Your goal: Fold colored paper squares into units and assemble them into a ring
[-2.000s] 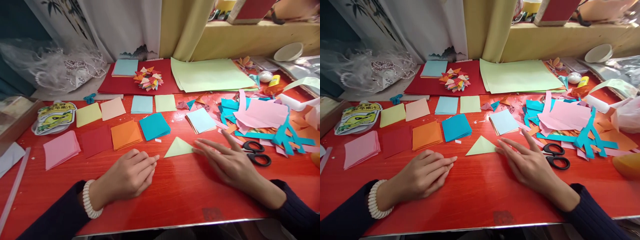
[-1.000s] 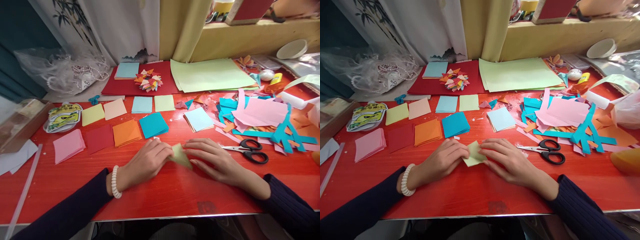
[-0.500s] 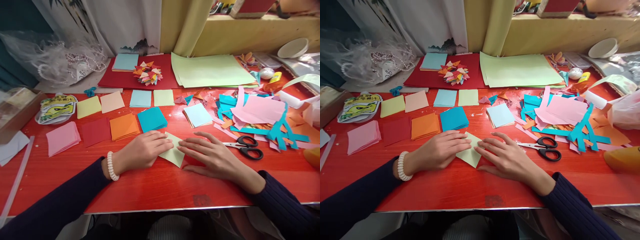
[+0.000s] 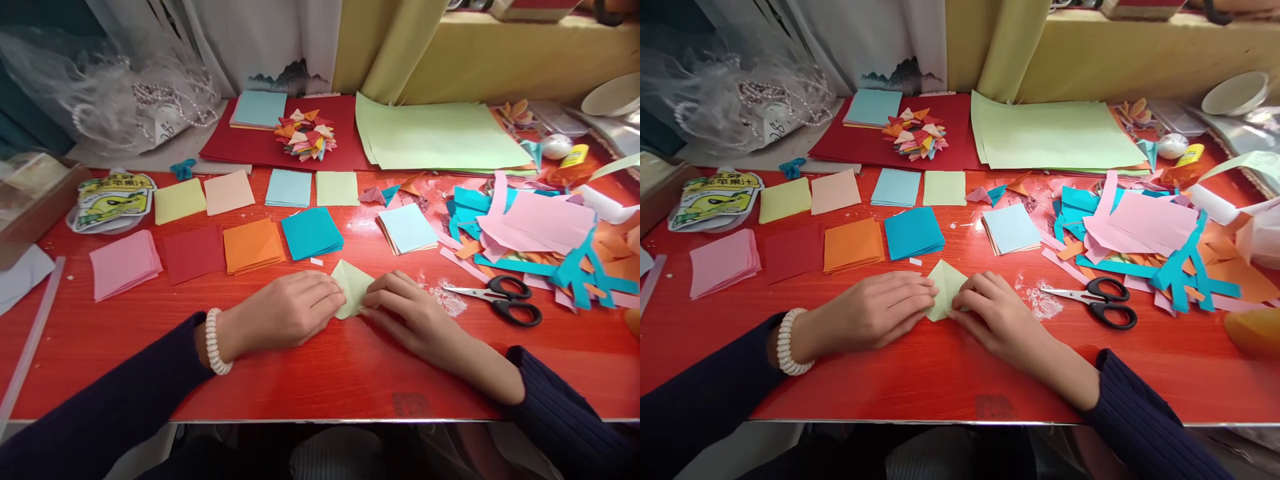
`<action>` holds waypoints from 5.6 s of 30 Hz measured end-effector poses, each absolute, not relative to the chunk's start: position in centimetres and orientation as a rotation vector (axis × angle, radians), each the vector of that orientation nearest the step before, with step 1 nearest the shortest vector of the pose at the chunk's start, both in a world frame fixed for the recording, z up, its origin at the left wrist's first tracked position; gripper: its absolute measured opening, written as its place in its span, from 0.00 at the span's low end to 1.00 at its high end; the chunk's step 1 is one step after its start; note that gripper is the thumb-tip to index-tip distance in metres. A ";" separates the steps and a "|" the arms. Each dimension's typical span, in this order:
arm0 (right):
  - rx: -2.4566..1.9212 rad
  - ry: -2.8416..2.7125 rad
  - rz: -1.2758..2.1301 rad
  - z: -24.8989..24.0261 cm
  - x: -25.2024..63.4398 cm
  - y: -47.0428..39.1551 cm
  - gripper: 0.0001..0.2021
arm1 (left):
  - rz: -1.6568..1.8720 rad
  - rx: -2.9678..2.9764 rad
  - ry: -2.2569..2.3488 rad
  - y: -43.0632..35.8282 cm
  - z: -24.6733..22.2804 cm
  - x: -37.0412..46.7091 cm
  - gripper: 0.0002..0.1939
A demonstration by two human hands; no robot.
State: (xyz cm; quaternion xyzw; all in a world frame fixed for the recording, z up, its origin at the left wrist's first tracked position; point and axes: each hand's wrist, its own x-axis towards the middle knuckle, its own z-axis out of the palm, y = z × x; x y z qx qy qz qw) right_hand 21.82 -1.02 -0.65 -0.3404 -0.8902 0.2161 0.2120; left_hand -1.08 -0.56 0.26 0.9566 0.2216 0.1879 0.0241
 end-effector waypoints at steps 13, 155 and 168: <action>-1.207 -2.330 0.725 -0.8 20.8 -1.3 0.02 | 0.544 2.918 0.680 -1.1 0.5 -1.3 0.12; -0.642 -2.745 0.157 -0.2 23.7 -0.2 0.14 | 0.580 2.838 0.538 0.1 -0.2 -2.0 0.09; -0.837 -2.535 0.721 0.2 22.0 -0.8 0.06 | 0.610 3.091 0.478 -0.2 0.0 -2.0 0.08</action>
